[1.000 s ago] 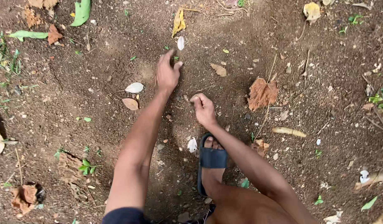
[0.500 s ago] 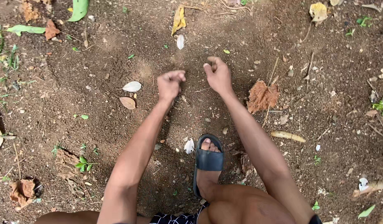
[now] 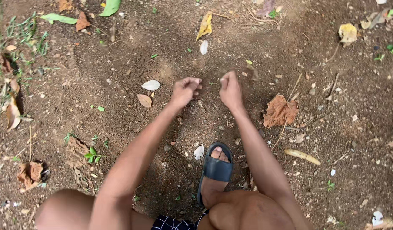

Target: The person squats on the ground and uses both hands to pull small weeds and grass from the soil. They gather the removed plants into a small pile and continue clearing the area by hand.

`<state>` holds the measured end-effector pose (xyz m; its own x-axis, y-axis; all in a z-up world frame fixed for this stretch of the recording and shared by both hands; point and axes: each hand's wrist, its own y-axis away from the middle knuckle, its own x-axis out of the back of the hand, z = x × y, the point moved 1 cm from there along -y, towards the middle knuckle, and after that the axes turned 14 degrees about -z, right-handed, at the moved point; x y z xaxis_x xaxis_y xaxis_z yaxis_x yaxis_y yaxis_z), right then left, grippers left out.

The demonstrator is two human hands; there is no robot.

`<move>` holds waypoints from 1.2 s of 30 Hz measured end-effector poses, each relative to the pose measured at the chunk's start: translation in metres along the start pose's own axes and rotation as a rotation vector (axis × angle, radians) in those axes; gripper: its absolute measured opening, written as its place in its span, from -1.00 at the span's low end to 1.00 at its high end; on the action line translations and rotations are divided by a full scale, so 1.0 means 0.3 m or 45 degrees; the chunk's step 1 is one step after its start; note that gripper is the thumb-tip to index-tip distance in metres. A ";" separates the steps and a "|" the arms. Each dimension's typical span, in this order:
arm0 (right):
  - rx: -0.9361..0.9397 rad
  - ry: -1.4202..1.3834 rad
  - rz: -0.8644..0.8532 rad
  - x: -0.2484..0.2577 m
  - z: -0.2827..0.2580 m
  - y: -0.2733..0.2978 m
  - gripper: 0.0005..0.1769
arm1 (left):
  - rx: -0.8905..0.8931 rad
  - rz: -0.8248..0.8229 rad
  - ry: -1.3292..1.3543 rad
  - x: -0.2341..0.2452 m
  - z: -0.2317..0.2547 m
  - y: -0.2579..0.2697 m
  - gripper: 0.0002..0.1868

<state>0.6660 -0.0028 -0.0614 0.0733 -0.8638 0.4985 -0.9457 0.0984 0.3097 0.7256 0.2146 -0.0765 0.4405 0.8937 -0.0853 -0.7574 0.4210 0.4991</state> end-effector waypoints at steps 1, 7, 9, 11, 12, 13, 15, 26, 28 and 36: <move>0.017 0.000 -0.016 0.022 -0.012 0.008 -0.92 | -0.005 0.022 0.003 0.055 0.073 0.034 -0.81; 0.149 0.071 -0.975 0.116 -0.317 -0.058 -0.72 | 0.497 -0.522 -1.329 0.332 0.658 0.400 -0.47; -0.105 0.789 -1.153 0.157 -0.445 -0.128 -0.02 | 0.675 -0.555 -1.783 0.428 0.703 0.450 -0.54; 0.077 0.650 -0.894 0.087 -0.360 -0.311 -0.33 | 0.683 -0.461 -1.750 0.466 0.787 0.456 -0.50; 0.237 0.495 -0.645 0.050 -0.301 -0.385 -0.61 | 0.700 -0.392 -1.713 0.476 0.809 0.464 -0.45; 0.238 0.499 -0.651 0.019 -0.282 -0.432 -0.61 | 0.702 -0.391 -1.706 0.497 0.822 0.480 -0.45; 0.377 0.287 -0.342 -0.037 -0.247 -0.545 -0.69 | 0.396 -0.279 -1.310 0.544 0.847 0.496 -0.62; 0.399 0.520 -0.075 -0.260 -0.024 -0.674 -0.91 | -0.115 0.247 -0.204 0.540 0.275 0.104 -0.55; 0.403 0.448 -0.142 -0.236 -0.039 -0.638 -0.92 | -0.053 0.290 -0.309 0.534 0.151 0.011 -0.46; 0.289 0.322 -0.780 0.056 -0.387 -0.452 -0.85 | 0.037 0.425 -1.023 0.511 0.091 -0.172 -0.66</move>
<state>0.8321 0.0267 -0.0010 0.6599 -0.5863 0.4699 -0.7511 -0.4991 0.4320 0.8454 0.3255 -0.0919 0.4127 0.5847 0.6984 -0.8998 0.1426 0.4123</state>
